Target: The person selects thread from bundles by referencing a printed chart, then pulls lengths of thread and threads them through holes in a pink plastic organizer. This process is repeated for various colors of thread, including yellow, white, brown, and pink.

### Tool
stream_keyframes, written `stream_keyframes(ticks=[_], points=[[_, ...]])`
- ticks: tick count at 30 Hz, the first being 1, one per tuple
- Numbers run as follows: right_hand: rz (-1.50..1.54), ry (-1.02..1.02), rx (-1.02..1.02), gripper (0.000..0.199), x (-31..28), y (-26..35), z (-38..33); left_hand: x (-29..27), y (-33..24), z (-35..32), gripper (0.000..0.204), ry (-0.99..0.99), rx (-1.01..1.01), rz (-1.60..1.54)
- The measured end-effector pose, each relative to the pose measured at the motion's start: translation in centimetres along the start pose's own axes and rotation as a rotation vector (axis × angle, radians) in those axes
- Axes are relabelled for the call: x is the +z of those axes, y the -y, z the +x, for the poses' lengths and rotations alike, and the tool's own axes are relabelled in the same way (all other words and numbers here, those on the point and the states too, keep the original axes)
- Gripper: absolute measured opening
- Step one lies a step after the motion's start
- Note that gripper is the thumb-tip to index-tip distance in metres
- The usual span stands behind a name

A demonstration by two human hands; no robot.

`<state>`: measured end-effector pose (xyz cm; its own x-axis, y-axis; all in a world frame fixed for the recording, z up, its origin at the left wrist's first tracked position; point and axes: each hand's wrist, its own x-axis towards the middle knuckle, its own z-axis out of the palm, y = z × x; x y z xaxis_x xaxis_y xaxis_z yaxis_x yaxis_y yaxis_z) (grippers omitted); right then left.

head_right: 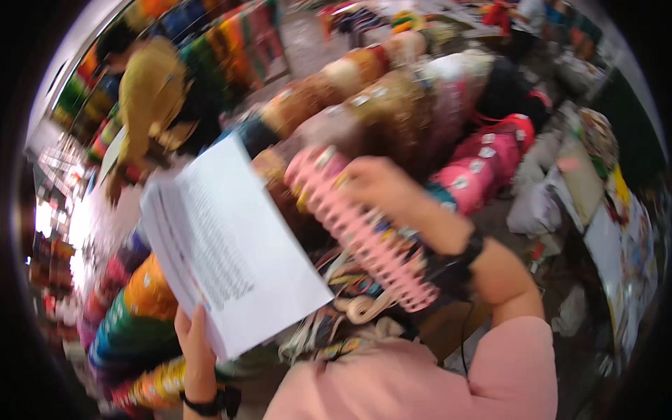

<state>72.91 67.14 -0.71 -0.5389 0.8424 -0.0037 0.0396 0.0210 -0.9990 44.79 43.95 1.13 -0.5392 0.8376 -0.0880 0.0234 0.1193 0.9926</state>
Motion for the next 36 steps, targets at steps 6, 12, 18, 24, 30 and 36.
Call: stream_keyframes(ticks=[6,12,18,24,30,36], points=[[-0.334,0.053,0.025,0.017,2.3,-2.7,0.5,-0.3,1.2,-1.6,0.035,0.177,-0.206,-0.133],[-0.002,-0.029,-0.173,0.011,1.5,-0.4,1.1,-1.6,1.2,-0.5,0.037,0.41,-0.254,0.02],[-0.279,-0.219,-0.309,0.018,2.0,2.5,6.0,-1.1,0.9,-0.9,0.036,0.453,-0.32,0.024],[-0.375,-0.089,-0.409,0.02,1.0,1.7,4.4,-0.1,-1.4,-2.1,0.033,0.512,-0.333,0.111],[-0.559,-0.309,-0.376,0.018,-11.3,2.4,3.3,1.9,-9.5,-3.2,0.017,0.373,-0.316,0.852],[-0.088,-0.545,0.068,0.028,-21.1,0.2,5.2,16.8,-19.8,-0.4,0.011,0.662,0.344,1.124]])
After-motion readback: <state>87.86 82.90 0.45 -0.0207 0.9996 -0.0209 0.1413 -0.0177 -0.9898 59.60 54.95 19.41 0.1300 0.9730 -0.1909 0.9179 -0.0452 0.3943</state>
